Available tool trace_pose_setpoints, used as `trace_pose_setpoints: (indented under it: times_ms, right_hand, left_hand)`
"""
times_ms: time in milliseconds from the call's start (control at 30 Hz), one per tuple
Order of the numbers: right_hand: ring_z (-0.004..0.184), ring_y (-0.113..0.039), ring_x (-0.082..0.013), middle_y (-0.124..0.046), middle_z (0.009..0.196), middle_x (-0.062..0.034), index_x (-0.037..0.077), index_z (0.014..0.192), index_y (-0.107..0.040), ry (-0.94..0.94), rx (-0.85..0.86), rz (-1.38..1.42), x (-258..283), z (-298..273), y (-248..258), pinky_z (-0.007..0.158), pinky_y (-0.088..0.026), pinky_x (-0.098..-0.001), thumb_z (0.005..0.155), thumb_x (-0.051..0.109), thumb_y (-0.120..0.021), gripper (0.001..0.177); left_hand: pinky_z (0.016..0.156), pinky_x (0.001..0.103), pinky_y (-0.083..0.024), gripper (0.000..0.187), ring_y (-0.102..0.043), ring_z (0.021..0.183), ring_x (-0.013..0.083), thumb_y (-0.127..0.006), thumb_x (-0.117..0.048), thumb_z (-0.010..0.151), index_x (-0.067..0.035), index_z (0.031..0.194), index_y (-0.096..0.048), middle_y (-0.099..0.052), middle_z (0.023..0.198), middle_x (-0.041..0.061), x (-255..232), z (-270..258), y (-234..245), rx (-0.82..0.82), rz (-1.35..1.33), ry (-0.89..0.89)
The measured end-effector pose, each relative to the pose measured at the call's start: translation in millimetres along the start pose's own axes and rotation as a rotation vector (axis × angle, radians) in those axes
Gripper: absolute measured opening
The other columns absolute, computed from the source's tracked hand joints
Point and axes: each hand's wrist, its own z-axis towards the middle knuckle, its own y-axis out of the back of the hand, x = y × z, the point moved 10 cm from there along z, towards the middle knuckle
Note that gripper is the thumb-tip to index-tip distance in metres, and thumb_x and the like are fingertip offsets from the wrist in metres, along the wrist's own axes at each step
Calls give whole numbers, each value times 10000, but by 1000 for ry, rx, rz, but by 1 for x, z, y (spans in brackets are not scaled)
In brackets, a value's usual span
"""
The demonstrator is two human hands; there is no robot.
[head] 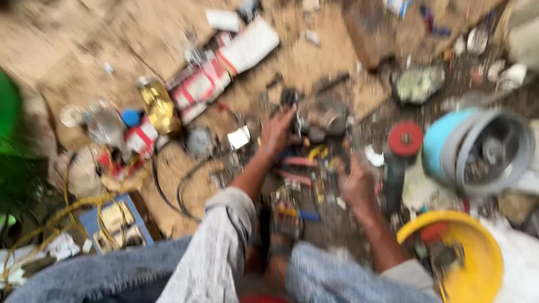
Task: The person sits on the floor and uses a hammer to strike a metal component held in a vise. They then use a screwdriver to manipulate a small cylindrical part, likely a bearing or seal, before placing it into a yellow basin.
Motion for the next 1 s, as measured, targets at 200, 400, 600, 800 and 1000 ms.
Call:
trace_pose_setpoints:
  times_ms: [200,400,600,800,1000]
  right_hand:
    - [835,-687,-399,-679,918,-217,12,1220,-604,-20,-159,357,-14,11,26,699,-540,-476,1061,372,-607,394]
    - [853,-692,-433,-683,921,-240,20,1300,-594,-265,204,201,-34,50,-68,699,-540,-480,1058,389,-601,442]
    - [791,-722,-371,-714,890,-183,-1,1141,-608,-154,20,312,-45,12,23,682,-535,-445,1068,409,-569,418]
    - [634,-613,-324,-606,774,-158,10,1035,-596,-213,-56,523,-35,-8,30,610,-481,-404,1052,414,-551,407]
    - [648,-668,-339,-638,727,-180,22,969,-639,-456,167,262,-65,-91,-19,577,-469,-462,1041,381,-608,368]
  left_hand:
    - [1152,576,-295,1090,-483,1360,351,-986,-394,536,-205,1476,-469,-510,1500,145,7,19,3,46,60,49]
    - [1149,571,-307,980,-509,1376,325,-940,-360,630,-169,1479,-489,-602,1433,118,3,45,40,-21,253,-88]
    - [1116,548,-324,917,-511,1401,295,-929,-410,648,-164,1421,-503,-647,1381,77,-5,10,3,-3,151,-103]
    - [1062,549,-340,1071,-555,1264,288,-921,-372,658,-172,1561,-382,-638,1299,75,-30,12,19,47,132,-124]
    - [1011,487,-386,1018,-568,1178,305,-956,-388,614,-177,1464,-436,-619,1230,84,-37,21,32,85,64,-166]
